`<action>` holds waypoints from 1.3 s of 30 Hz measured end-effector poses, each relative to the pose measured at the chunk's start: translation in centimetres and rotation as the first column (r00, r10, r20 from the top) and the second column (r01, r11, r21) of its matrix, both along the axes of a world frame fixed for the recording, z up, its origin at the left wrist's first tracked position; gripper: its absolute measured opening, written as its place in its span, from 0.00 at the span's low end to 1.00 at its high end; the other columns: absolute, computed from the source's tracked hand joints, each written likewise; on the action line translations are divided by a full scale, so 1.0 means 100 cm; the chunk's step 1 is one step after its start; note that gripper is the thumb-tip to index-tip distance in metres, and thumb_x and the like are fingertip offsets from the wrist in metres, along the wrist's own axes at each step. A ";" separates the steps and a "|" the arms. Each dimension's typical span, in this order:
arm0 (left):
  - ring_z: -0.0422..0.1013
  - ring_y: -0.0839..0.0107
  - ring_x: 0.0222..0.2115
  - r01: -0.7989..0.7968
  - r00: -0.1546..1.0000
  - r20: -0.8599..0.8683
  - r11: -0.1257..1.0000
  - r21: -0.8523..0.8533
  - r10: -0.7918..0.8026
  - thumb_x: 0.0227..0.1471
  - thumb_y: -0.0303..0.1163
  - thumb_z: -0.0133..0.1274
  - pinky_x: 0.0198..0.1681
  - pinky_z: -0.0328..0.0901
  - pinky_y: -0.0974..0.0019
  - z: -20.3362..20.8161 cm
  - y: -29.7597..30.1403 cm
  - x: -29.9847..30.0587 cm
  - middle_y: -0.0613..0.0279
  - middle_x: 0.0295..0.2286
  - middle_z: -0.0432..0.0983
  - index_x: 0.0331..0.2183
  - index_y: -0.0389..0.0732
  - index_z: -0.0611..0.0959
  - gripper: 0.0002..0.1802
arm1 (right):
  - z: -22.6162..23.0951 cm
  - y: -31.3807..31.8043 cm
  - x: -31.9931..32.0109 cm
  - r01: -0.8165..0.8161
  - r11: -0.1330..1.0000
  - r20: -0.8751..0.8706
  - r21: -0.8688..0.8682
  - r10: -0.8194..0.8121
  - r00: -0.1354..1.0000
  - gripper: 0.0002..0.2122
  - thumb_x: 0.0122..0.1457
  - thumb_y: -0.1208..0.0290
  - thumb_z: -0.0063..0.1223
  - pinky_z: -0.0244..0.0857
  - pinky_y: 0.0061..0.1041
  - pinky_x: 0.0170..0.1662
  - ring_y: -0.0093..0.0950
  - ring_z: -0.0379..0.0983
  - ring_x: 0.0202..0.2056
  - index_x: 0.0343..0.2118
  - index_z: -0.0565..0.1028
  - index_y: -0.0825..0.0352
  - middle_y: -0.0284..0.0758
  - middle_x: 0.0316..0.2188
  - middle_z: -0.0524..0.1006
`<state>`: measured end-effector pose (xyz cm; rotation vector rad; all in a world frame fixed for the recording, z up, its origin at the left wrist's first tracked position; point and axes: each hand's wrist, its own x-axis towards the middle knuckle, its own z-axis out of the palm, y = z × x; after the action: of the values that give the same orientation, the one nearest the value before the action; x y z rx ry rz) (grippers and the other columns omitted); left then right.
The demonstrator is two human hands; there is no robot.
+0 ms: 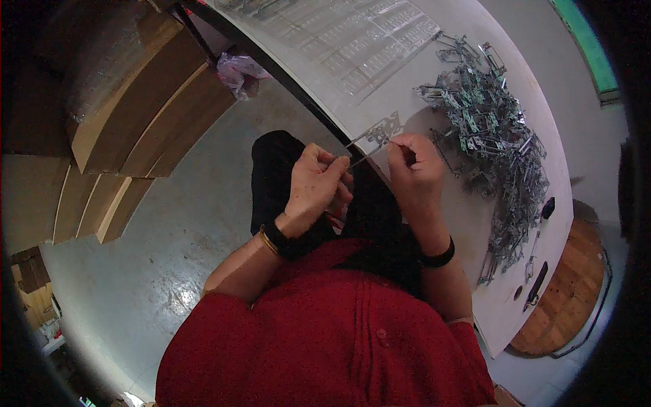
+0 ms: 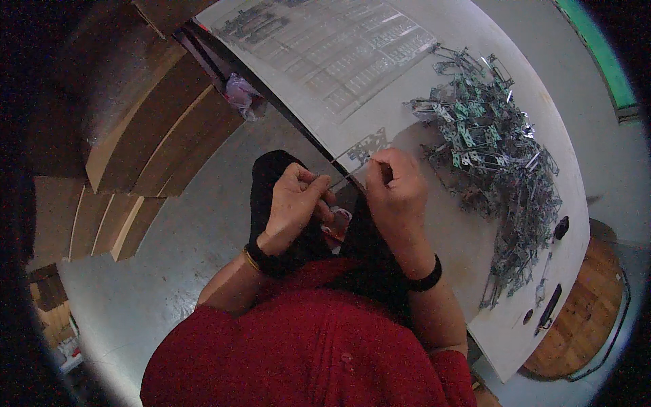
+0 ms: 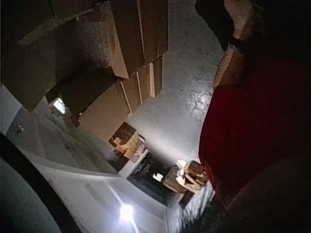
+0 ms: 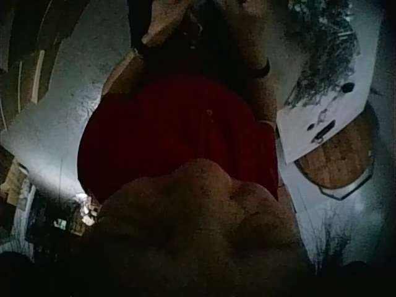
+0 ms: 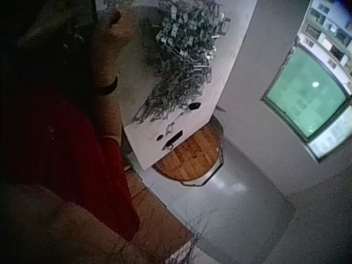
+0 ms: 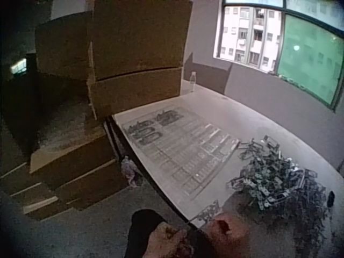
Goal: The person is assembling small metal hinges or brackets and placing them on a tray.
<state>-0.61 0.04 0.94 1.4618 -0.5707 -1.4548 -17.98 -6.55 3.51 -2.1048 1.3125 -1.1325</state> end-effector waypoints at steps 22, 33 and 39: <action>0.76 0.69 0.16 -0.023 1.000 0.019 1.000 0.000 0.023 0.61 0.32 0.57 0.16 0.67 0.67 0.003 0.001 -0.001 0.51 0.25 0.80 0.40 0.33 0.67 0.17 | 0.002 0.003 -0.001 -0.024 0.998 -0.051 -0.053 0.021 0.998 0.02 0.58 0.79 0.58 0.70 0.35 0.33 0.40 0.77 0.30 0.34 0.77 0.68 0.41 0.29 0.78; 0.77 0.68 0.18 0.016 0.998 0.054 1.000 -0.021 -0.015 0.62 0.32 0.56 0.19 0.70 0.67 0.001 0.001 0.002 0.51 0.26 0.80 0.39 0.34 0.67 0.16 | 0.003 0.005 -0.001 -0.031 0.999 -0.055 -0.019 0.030 0.998 0.02 0.58 0.79 0.58 0.71 0.33 0.34 0.38 0.77 0.30 0.33 0.77 0.68 0.41 0.29 0.78; 0.77 0.69 0.18 -0.001 1.000 0.018 1.000 -0.011 0.001 0.62 0.32 0.57 0.18 0.69 0.67 0.003 0.001 0.001 0.51 0.26 0.80 0.39 0.34 0.67 0.16 | 0.002 0.009 -0.005 -0.019 1.000 -0.020 -0.018 0.018 1.000 0.03 0.57 0.80 0.58 0.70 0.32 0.33 0.38 0.77 0.28 0.34 0.78 0.68 0.41 0.29 0.78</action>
<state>-0.54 0.16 1.26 1.4673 -0.5882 -1.4367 -18.45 -5.68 3.69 -2.1418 1.2939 -1.1227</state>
